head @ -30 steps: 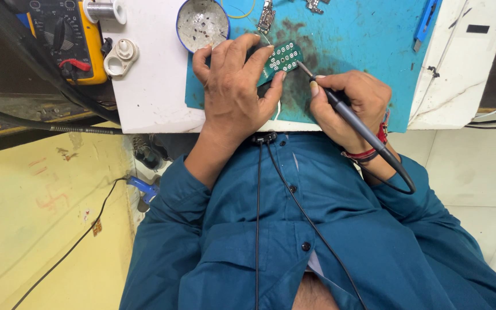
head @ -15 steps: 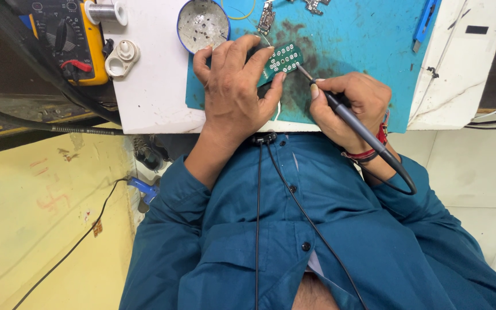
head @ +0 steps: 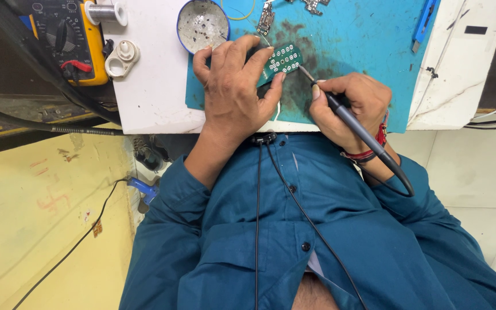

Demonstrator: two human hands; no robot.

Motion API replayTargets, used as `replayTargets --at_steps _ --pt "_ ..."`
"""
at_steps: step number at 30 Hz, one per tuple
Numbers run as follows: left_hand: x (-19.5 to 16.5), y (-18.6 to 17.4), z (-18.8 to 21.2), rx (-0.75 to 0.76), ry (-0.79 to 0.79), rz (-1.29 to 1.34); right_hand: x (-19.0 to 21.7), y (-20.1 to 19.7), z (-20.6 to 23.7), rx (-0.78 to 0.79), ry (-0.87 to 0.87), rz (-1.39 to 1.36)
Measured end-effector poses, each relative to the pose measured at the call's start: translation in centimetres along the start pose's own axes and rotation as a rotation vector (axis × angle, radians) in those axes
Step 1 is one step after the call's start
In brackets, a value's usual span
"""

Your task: The person holds a green circuit board on a work mat with one hand and uses a soldering iron with the other, soldering along the row of contact pads on the board. They periodically reposition the board and continue working on the pads throughout the episode.

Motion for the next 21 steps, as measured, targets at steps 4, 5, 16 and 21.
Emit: replayTargets --at_steps 4,5,16,21 --pt "-0.01 -0.03 0.03 0.002 -0.002 0.001 -0.06 0.01 0.06 -0.001 -0.005 -0.012" --pt "-0.02 -0.03 0.03 0.003 -0.004 0.001 -0.05 -0.01 0.08 0.002 -0.005 -0.012" --pt "-0.04 -0.1 0.03 0.009 -0.013 -0.007 0.39 0.05 -0.32 0.02 0.001 0.004" --pt "0.0 -0.02 0.02 0.01 -0.011 -0.006 0.34 -0.01 -0.26 0.013 0.004 0.008"
Point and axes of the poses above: each hand's wrist, its own z-axis away from the middle knuckle, its own y-axis out of the palm, x = y × z, the point moved 7 cm from there along -z, towards the middle knuckle, and after that the axes turned 5 degrees about -y, right-handed, at the moved point
